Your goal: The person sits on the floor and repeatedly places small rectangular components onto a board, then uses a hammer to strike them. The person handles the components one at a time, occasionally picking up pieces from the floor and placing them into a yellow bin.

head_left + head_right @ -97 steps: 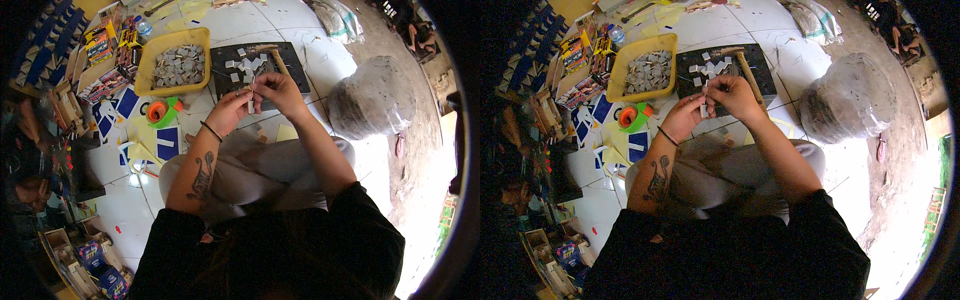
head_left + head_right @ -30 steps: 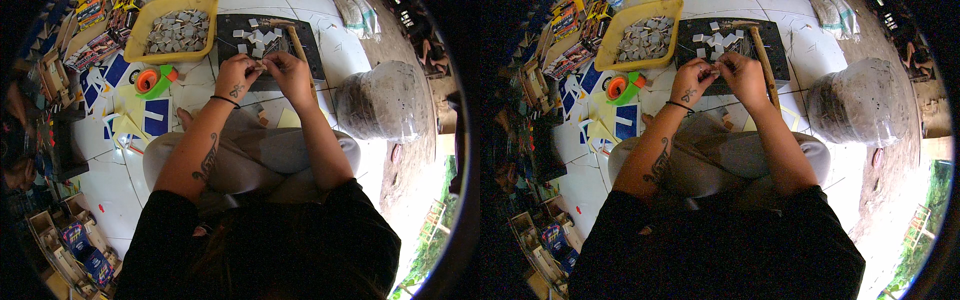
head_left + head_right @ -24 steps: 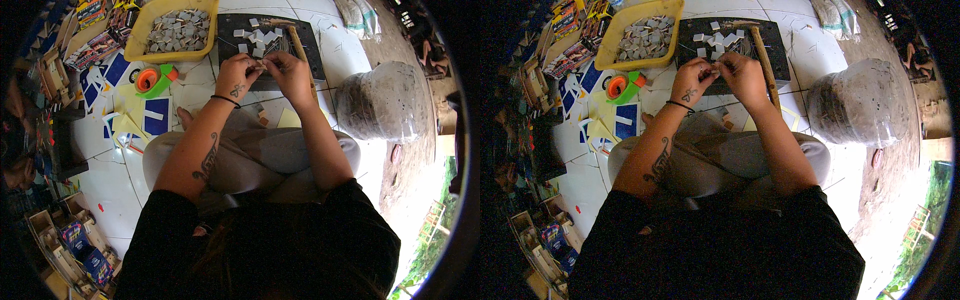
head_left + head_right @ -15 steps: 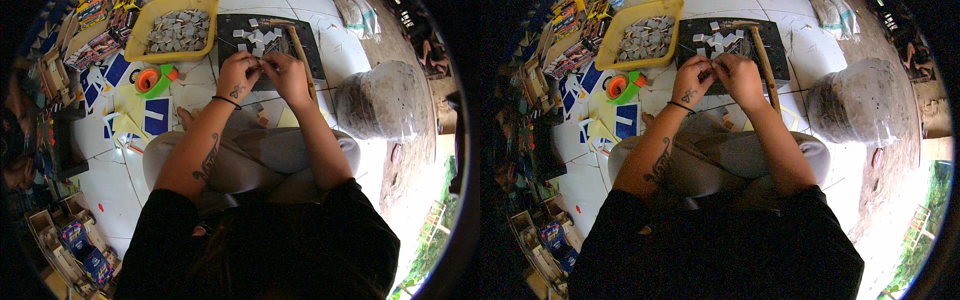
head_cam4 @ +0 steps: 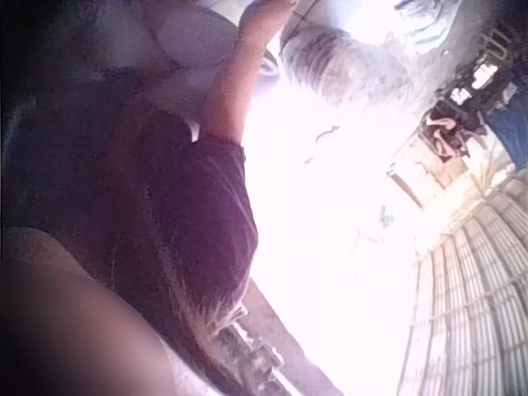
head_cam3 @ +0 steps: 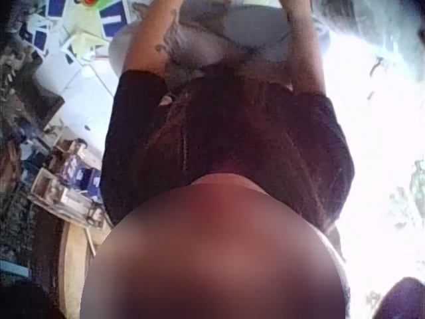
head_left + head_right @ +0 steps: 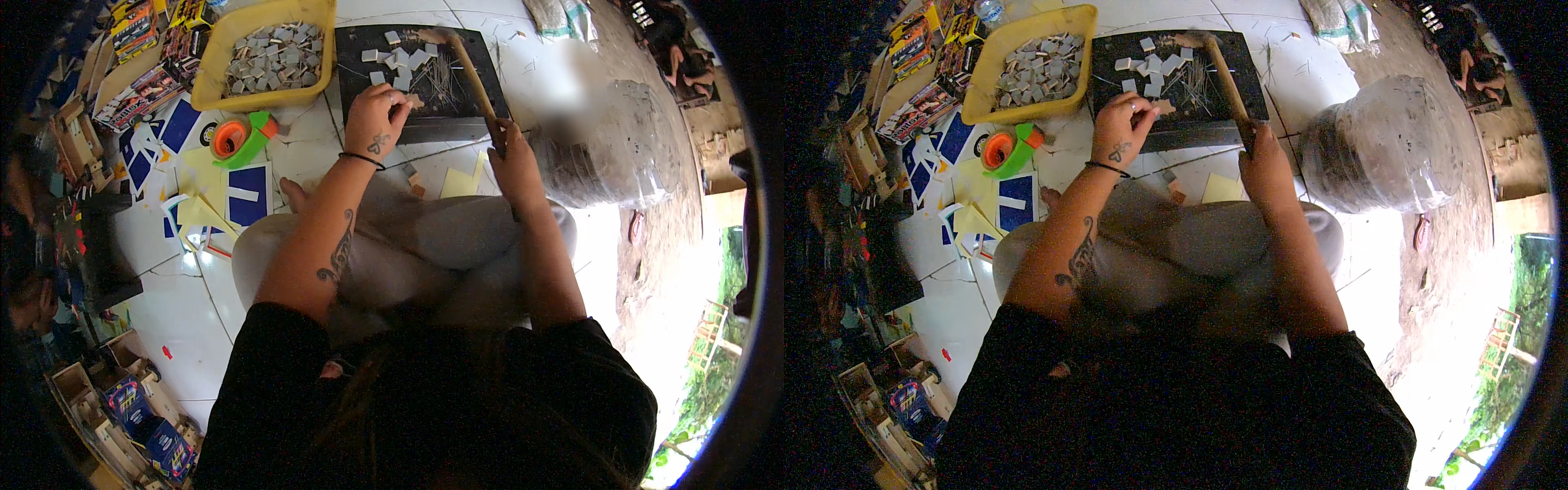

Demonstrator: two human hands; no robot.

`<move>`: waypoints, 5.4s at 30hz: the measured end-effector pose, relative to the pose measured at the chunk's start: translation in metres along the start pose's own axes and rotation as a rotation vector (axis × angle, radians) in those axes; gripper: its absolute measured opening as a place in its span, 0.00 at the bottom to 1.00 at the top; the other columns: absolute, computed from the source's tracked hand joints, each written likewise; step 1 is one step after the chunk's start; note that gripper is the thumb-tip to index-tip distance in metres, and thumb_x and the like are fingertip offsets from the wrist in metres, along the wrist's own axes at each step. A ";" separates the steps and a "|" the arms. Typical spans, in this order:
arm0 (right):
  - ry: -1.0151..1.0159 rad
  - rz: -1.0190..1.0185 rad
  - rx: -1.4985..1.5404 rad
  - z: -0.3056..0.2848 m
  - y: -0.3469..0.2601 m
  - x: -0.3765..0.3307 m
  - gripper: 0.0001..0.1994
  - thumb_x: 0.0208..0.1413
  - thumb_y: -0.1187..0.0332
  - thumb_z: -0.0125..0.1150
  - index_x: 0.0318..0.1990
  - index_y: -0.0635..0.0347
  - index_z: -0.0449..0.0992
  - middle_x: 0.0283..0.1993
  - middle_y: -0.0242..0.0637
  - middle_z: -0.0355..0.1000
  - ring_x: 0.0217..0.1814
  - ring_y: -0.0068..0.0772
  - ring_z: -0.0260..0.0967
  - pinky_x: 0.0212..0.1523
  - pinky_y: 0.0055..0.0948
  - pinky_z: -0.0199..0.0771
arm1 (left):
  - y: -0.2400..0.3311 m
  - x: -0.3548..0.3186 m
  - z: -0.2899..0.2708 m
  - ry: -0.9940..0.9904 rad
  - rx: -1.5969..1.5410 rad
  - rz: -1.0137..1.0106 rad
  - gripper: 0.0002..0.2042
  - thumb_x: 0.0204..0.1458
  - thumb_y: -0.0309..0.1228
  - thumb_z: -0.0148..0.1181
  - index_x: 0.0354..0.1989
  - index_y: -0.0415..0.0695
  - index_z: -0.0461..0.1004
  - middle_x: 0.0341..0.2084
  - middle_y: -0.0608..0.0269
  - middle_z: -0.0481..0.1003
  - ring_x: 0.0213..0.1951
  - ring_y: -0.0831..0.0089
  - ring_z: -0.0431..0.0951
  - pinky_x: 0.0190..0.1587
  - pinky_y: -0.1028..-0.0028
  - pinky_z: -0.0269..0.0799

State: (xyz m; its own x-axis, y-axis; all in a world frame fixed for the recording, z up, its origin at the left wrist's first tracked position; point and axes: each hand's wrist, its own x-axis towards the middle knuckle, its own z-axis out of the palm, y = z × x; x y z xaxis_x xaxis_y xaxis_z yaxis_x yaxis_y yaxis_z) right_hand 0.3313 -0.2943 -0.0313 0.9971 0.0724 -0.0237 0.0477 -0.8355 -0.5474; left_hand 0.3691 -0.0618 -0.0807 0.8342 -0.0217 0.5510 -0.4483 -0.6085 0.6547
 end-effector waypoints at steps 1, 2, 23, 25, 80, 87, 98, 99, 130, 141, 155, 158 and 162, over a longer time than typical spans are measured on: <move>-0.067 0.023 0.131 -0.009 0.000 -0.005 0.24 0.54 0.71 0.54 0.58 0.64 0.58 0.39 0.46 0.67 0.34 0.29 0.68 0.34 0.28 0.70 | 0.000 -0.001 0.000 -0.006 -0.006 0.003 0.06 0.46 0.28 0.60 0.24 0.38 0.73 0.21 0.57 0.70 0.22 0.62 0.71 0.28 0.69 0.67; -0.090 -0.022 0.250 -0.017 -0.003 -0.019 0.21 0.58 0.73 0.47 0.60 0.61 0.57 0.31 0.38 0.67 0.27 0.20 0.63 0.28 0.22 0.65 | -0.001 -0.001 0.001 -0.001 -0.005 0.010 0.06 0.47 0.28 0.60 0.24 0.38 0.73 0.21 0.57 0.70 0.22 0.62 0.71 0.28 0.69 0.68; -0.152 -0.116 0.060 -0.067 -0.030 -0.135 0.27 0.55 0.77 0.50 0.63 0.51 0.56 0.50 0.55 0.68 0.51 0.53 0.68 0.48 0.38 0.70 | 0.005 -0.002 0.000 -0.040 0.048 -0.026 0.04 0.44 0.27 0.60 0.23 0.40 0.75 0.20 0.60 0.70 0.24 0.62 0.72 0.31 0.67 0.68; -0.145 -0.130 0.063 -0.066 -0.029 -0.135 0.27 0.55 0.77 0.50 0.63 0.51 0.56 0.50 0.55 0.67 0.51 0.52 0.68 0.48 0.39 0.69 | 0.004 -0.001 0.000 -0.044 0.058 -0.020 0.05 0.44 0.28 0.61 0.23 0.40 0.75 0.20 0.60 0.70 0.24 0.63 0.72 0.31 0.67 0.68; 0.000 -0.113 -0.172 0.001 0.005 0.047 0.25 0.55 0.69 0.51 0.61 0.52 0.57 0.50 0.55 0.64 0.53 0.56 0.63 0.54 0.41 0.64 | -0.139 0.069 -0.071 0.363 -0.278 -0.735 0.19 0.46 0.45 0.61 0.34 0.38 0.77 0.29 0.54 0.79 0.31 0.64 0.79 0.36 0.68 0.71; 0.555 -0.162 0.108 -0.106 0.092 -0.076 0.16 0.56 0.66 0.54 0.52 0.59 0.69 0.49 0.43 0.68 0.50 0.38 0.67 0.52 0.35 0.66 | -0.104 -0.059 -0.230 0.148 0.018 -0.388 0.31 0.53 0.33 0.56 0.62 0.34 0.50 0.60 0.47 0.57 0.60 0.59 0.58 0.59 0.64 0.55; -0.419 0.067 -0.171 0.028 0.129 -0.383 0.24 0.64 0.58 0.38 0.60 0.69 0.54 0.59 0.51 0.58 0.59 0.41 0.59 0.60 0.37 0.60 | -0.022 -0.301 -0.318 0.092 0.272 -0.484 0.28 0.57 0.36 0.51 0.63 0.39 0.51 0.57 0.44 0.59 0.57 0.56 0.63 0.57 0.62 0.60; -0.403 -0.008 -0.140 0.041 0.120 -0.377 0.24 0.64 0.58 0.38 0.60 0.68 0.54 0.59 0.51 0.57 0.59 0.41 0.59 0.60 0.37 0.59 | -0.026 -0.287 -0.320 0.090 0.179 -0.411 0.28 0.57 0.36 0.51 0.63 0.39 0.51 0.57 0.44 0.60 0.56 0.57 0.63 0.56 0.63 0.61; -0.458 -0.596 -0.173 0.077 0.135 -0.316 0.27 0.62 0.56 0.37 0.66 0.52 0.46 0.69 0.35 0.40 0.71 0.36 0.36 0.68 0.41 0.34 | 0.100 -0.193 -0.321 -0.036 0.217 -0.226 0.30 0.59 0.43 0.47 0.65 0.39 0.48 0.60 0.46 0.56 0.59 0.60 0.61 0.60 0.65 0.55; -0.324 -0.518 -0.417 0.034 0.216 -0.354 0.28 0.61 0.55 0.38 0.67 0.47 0.43 0.72 0.31 0.34 0.74 0.32 0.26 0.70 0.46 0.25 | 0.140 -0.215 -0.291 -0.040 0.305 -0.242 0.31 0.59 0.45 0.46 0.66 0.42 0.47 0.60 0.50 0.56 0.57 0.60 0.62 0.59 0.65 0.57; -0.704 -0.019 0.799 0.079 0.162 -0.347 0.28 0.54 0.56 0.51 0.61 0.54 0.58 0.65 0.42 0.54 0.68 0.36 0.48 0.67 0.41 0.43 | 0.152 -0.213 -0.277 -0.031 0.324 -0.227 0.31 0.58 0.45 0.47 0.66 0.44 0.47 0.61 0.50 0.55 0.59 0.59 0.60 0.59 0.64 0.59; -0.677 -0.316 0.321 0.064 0.178 -0.355 0.29 0.53 0.55 0.51 0.62 0.54 0.58 0.65 0.42 0.54 0.68 0.35 0.48 0.67 0.40 0.43 | 0.148 -0.220 -0.283 -0.055 0.456 -0.136 0.31 0.58 0.45 0.47 0.66 0.44 0.48 0.61 0.49 0.55 0.59 0.58 0.60 0.59 0.64 0.59; -0.480 -0.679 -0.249 0.047 0.195 -0.366 0.28 0.55 0.55 0.48 0.63 0.54 0.57 0.66 0.40 0.52 0.69 0.34 0.46 0.68 0.40 0.43 | 0.123 -0.227 -0.296 -0.016 0.327 -0.244 0.30 0.59 0.44 0.46 0.66 0.44 0.48 0.60 0.49 0.56 0.59 0.58 0.60 0.59 0.64 0.58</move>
State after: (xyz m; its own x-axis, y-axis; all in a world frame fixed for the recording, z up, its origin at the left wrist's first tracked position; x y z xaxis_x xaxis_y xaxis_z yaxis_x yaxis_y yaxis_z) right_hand -0.0273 -0.4582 -0.1685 0.6177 0.7739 -0.1395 0.6912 -0.6189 -0.3731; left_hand 0.0294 0.1031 0.0278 0.9096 0.1438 0.3898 -0.1129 -0.8173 0.5650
